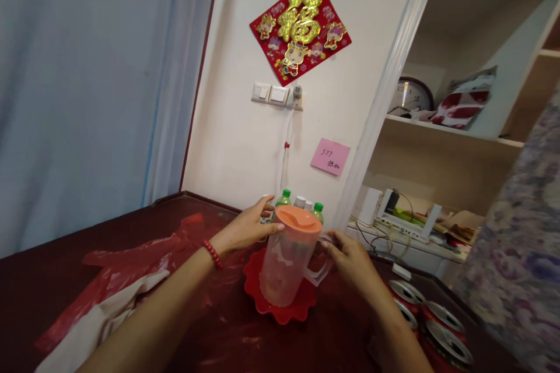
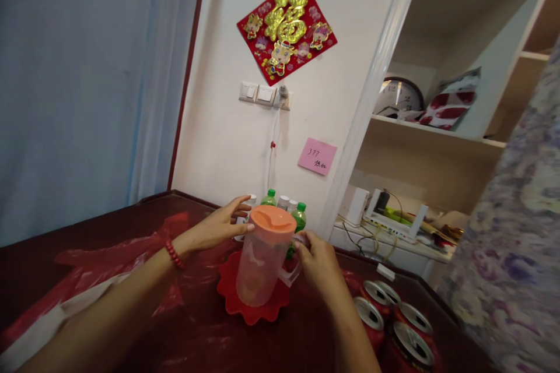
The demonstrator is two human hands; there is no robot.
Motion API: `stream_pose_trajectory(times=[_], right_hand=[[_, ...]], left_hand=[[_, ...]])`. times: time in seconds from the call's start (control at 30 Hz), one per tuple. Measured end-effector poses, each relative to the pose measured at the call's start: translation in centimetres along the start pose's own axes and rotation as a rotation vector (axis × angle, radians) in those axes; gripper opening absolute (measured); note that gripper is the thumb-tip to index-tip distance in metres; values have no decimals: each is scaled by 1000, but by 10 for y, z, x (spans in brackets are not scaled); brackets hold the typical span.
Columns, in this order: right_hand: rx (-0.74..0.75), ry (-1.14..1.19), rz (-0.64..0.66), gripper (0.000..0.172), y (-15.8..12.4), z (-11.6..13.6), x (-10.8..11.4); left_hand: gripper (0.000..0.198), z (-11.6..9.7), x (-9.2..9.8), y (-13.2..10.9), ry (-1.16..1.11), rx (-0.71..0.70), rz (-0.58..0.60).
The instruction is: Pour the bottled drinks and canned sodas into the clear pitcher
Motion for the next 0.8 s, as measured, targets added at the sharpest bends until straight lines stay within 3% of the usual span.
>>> stream_pose_trajectory(times=[0.17,0.3,0.4,0.5,0.63,0.8], right_hand=[[22,-96,29,56,-7,14,7],[-21,-164,-97,75,-14,23,21],[32,-208,-167,69,-15,40,19],[106,-263,-173,62,-12,56,3],[108,-356,-146,44,-5,64,-17],[-19,-501,-99,34,15,69,-11]], left_hand=[[125,10,-7,3,-12,-2,-30],[149,25,-20,9,-135,-52,20],[158,30,-35,12,-262,-134,60],[155,25,-51,13,-421,-224,74],[137,12,-69,13,-560,-309,115],[128,17,-73,16,-554,-304,36]])
Point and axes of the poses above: each hand's wrist, its own y-axis towards the middle knuckle, its own x-axis out of the back of the hand, z = x × y, the point moved 7 cm from there along y, towards the middle knuckle, and after that the axes turned 11 degrees about z, right-handed, at the moved point
